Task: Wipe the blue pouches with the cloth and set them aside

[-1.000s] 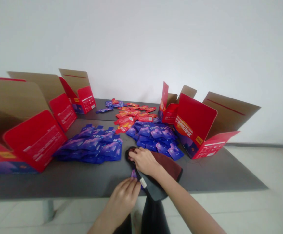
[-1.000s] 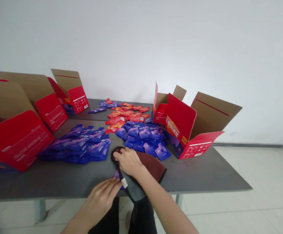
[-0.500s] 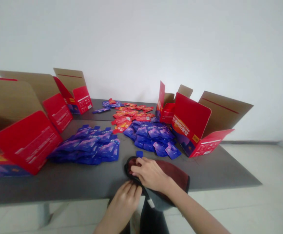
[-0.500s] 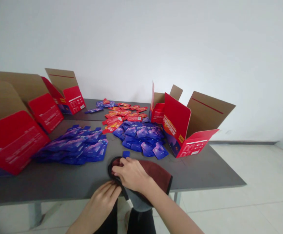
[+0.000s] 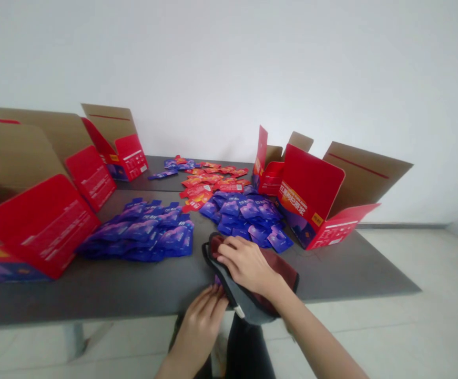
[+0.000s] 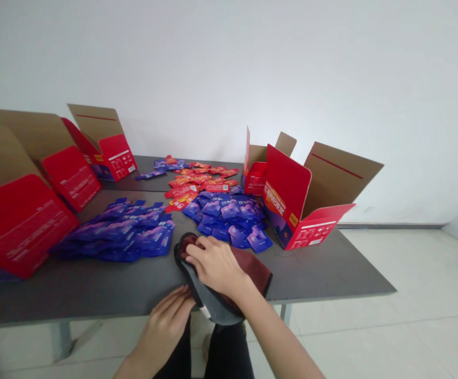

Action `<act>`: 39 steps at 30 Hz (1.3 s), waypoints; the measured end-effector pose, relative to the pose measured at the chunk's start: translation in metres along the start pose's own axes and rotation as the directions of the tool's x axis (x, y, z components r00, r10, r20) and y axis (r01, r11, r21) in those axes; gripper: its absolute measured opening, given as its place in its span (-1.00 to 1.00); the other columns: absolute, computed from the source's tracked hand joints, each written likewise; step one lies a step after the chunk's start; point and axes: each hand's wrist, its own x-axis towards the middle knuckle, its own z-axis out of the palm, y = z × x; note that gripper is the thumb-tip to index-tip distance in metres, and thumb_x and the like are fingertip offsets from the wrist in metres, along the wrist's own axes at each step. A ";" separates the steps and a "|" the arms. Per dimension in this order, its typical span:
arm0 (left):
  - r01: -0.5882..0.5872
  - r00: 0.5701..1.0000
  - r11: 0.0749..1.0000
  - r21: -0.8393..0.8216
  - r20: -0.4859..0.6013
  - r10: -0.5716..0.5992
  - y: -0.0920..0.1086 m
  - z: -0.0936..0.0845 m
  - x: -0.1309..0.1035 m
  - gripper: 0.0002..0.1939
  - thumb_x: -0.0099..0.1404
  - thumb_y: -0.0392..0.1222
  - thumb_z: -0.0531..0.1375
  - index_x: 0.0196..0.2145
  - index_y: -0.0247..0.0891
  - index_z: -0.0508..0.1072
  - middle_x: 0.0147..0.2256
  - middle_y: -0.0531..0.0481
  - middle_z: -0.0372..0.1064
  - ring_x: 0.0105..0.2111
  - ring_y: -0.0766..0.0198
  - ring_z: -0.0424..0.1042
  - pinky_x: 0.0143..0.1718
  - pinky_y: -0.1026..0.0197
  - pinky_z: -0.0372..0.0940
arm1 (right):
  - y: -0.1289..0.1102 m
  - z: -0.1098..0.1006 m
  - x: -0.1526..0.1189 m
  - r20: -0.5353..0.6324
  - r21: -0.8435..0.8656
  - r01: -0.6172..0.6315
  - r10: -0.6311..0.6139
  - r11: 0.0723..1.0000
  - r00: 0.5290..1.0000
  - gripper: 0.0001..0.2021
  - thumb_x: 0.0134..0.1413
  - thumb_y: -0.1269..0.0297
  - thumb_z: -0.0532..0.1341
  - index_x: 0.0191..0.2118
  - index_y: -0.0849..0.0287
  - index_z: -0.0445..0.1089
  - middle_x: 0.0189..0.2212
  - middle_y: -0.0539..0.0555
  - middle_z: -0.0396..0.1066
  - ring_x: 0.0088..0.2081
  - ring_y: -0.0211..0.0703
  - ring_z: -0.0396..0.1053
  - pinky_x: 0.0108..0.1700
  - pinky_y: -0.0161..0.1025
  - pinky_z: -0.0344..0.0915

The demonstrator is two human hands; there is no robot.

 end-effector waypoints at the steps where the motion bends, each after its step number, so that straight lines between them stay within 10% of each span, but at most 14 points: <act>1: -0.001 0.999 1.000 -0.019 -0.037 0.000 -0.001 0.001 -0.002 -0.66 0.22 -0.47 -0.12 -0.25 -0.36 0.42 -0.31 -0.13 0.46 -0.26 0.18 0.44 -0.19 0.15 0.37 | -0.003 -0.001 -0.008 0.015 0.006 0.033 -0.033 0.999 0.999 -0.79 0.22 0.22 -0.08 -0.28 0.12 0.25 -0.30 0.03 0.28 -0.29 -0.25 0.18 -0.29 -0.31 0.04; 15: -0.031 0.999 0.993 -0.112 -0.039 0.027 -0.007 0.003 -0.001 -0.72 0.28 -0.41 -0.08 -0.21 -0.36 0.40 -0.27 -0.11 0.45 -0.20 0.20 0.42 -0.13 0.14 0.36 | 0.026 0.024 0.036 0.127 -0.105 -0.027 0.041 0.994 0.991 -0.76 0.24 0.21 -0.12 -0.18 0.09 0.24 -0.31 0.05 0.31 -0.34 -0.22 0.26 -0.37 -0.31 0.04; 24: -0.005 0.990 1.000 0.003 0.141 0.004 0.001 -0.001 0.002 -0.66 0.13 -0.54 -0.09 -0.25 -0.39 0.38 -0.36 -0.14 0.43 -0.29 0.17 0.43 -0.20 0.11 0.37 | -0.007 0.005 -0.024 0.152 -0.034 0.098 -0.091 0.995 0.984 -0.85 0.18 0.29 -0.03 -0.27 0.06 0.27 -0.34 0.00 0.27 -0.36 -0.25 0.19 -0.38 -0.32 0.00; 32: -0.049 0.988 0.999 -0.004 0.147 0.049 0.000 -0.005 0.010 -0.62 0.11 -0.55 -0.11 -0.21 -0.38 0.37 -0.26 -0.16 0.45 -0.23 0.18 0.43 -0.15 0.13 0.35 | 0.034 0.022 0.016 0.172 -0.118 -0.130 0.150 0.984 0.974 -0.77 0.23 0.25 -0.11 -0.16 0.09 0.25 -0.29 0.06 0.30 -0.30 -0.23 0.26 -0.34 -0.32 0.07; 39: -0.020 0.986 0.995 0.098 0.168 0.003 0.010 -0.002 0.008 -0.62 0.04 -0.56 -0.08 -0.23 -0.43 0.38 -0.32 -0.20 0.45 -0.30 0.13 0.45 -0.24 0.12 0.39 | -0.001 0.001 -0.021 0.086 -0.015 0.003 -0.002 1.000 0.996 -0.81 0.21 0.26 -0.06 -0.27 0.09 0.28 -0.31 0.03 0.28 -0.30 -0.24 0.19 -0.32 -0.31 0.05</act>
